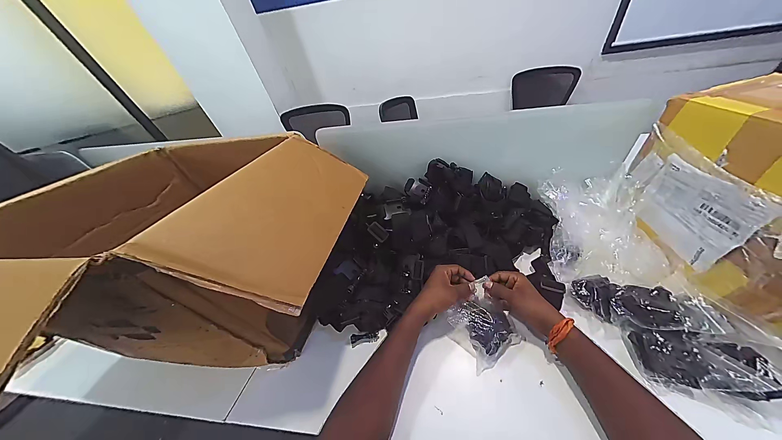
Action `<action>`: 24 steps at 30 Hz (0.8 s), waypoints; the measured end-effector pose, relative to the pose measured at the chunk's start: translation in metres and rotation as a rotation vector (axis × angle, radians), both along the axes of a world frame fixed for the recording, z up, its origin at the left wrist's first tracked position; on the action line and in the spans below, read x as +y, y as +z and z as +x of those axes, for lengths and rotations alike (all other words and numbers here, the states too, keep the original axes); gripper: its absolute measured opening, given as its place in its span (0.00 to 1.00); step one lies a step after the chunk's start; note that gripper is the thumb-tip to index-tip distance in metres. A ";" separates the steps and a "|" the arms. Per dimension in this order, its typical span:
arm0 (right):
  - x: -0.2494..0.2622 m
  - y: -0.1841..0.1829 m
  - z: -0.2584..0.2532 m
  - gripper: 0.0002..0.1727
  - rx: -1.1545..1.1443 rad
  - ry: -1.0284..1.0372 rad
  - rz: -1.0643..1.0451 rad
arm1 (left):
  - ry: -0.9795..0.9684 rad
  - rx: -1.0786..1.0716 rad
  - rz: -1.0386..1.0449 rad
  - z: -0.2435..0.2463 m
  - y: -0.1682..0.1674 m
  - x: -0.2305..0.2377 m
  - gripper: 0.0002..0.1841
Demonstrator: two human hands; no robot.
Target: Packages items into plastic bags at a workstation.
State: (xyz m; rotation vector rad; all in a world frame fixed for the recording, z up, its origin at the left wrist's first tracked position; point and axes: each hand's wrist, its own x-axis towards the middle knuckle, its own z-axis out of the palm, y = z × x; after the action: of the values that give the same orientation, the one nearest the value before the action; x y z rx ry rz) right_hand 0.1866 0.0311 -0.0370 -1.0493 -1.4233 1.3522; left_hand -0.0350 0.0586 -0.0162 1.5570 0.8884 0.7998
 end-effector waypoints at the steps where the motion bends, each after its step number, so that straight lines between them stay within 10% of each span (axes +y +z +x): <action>1: 0.000 0.000 0.000 0.06 0.001 -0.003 0.003 | 0.010 0.013 0.024 0.000 -0.001 0.001 0.09; 24: 0.003 -0.020 -0.001 0.03 -0.043 -0.157 0.211 | 0.050 -0.022 0.312 0.010 -0.039 0.006 0.11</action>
State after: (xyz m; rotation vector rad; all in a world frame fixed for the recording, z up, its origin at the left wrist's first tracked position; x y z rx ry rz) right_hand 0.1857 0.0339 -0.0572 -1.0317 -1.4485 1.0486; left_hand -0.0248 0.0650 -0.0547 1.7972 0.8173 1.0272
